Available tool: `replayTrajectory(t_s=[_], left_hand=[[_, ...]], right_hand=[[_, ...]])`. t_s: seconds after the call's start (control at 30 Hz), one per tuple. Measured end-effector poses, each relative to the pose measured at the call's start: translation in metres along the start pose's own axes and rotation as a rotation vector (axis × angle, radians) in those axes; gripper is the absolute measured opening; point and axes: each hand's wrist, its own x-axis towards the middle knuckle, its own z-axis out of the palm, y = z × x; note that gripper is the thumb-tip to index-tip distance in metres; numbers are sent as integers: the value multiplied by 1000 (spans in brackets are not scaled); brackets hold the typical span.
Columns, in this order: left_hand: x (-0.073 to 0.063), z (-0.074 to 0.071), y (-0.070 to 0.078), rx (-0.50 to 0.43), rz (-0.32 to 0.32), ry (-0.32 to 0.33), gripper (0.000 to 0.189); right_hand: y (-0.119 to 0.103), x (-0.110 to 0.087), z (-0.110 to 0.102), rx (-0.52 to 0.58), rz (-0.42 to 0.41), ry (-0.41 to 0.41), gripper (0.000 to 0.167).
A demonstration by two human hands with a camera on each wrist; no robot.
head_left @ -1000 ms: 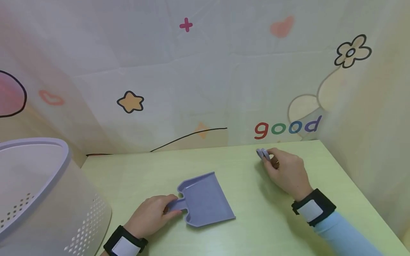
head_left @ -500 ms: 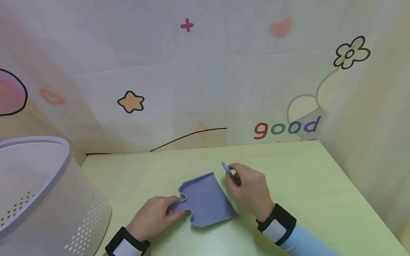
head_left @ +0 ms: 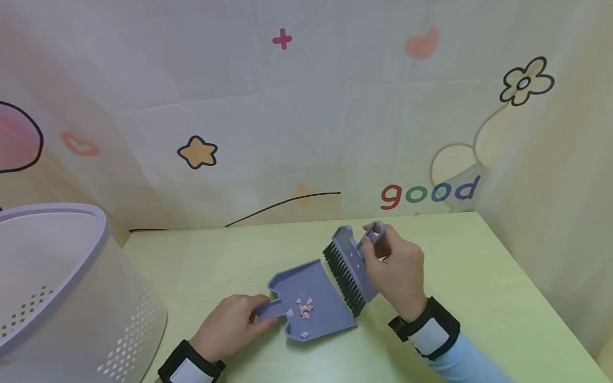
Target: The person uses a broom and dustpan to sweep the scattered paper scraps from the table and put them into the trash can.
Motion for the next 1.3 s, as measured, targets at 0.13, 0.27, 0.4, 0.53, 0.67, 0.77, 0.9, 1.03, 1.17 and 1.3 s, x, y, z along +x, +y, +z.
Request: replayTrajectory(t_s=[0.13, 0.27, 0.4, 0.53, 0.67, 0.77, 0.9, 1.03, 1.17, 1.3], left_hand=[[1, -4, -3, 10, 6, -9, 22], [1, -9, -7, 25, 22, -20, 22], [0, -13, -8, 34, 30, -30, 26], [-2, -15, -7, 34, 25, -44, 30], [-3, -14, -5, 32, 26, -47, 32], [-3, -13, -5, 31, 25, -49, 34], [-4, -12, -5, 25, 21, -54, 33], [-4, -12, -5, 23, 21, -50, 32], [-3, -12, -4, 26, 12, -60, 32], [-3, -12, -3, 32, 4, -72, 32]], right_hand=[[8, 3, -10, -44, -6, 16, 15], [12, 0, -16, -97, -30, -4, 14], [11, -8, -13, -152, -110, -35, 8], [4, -16, -5, -178, -167, -66, 11], [-5, -19, 2, -165, -180, -94, 14], [-12, -21, 9, -140, -189, -107, 15], [-22, -23, 19, -112, -194, -133, 16], [-30, -24, 26, -69, -184, -149, 13], [-31, -18, 22, 78, -117, -90, 8], [-24, -12, 10, 221, -29, -30, 9]])
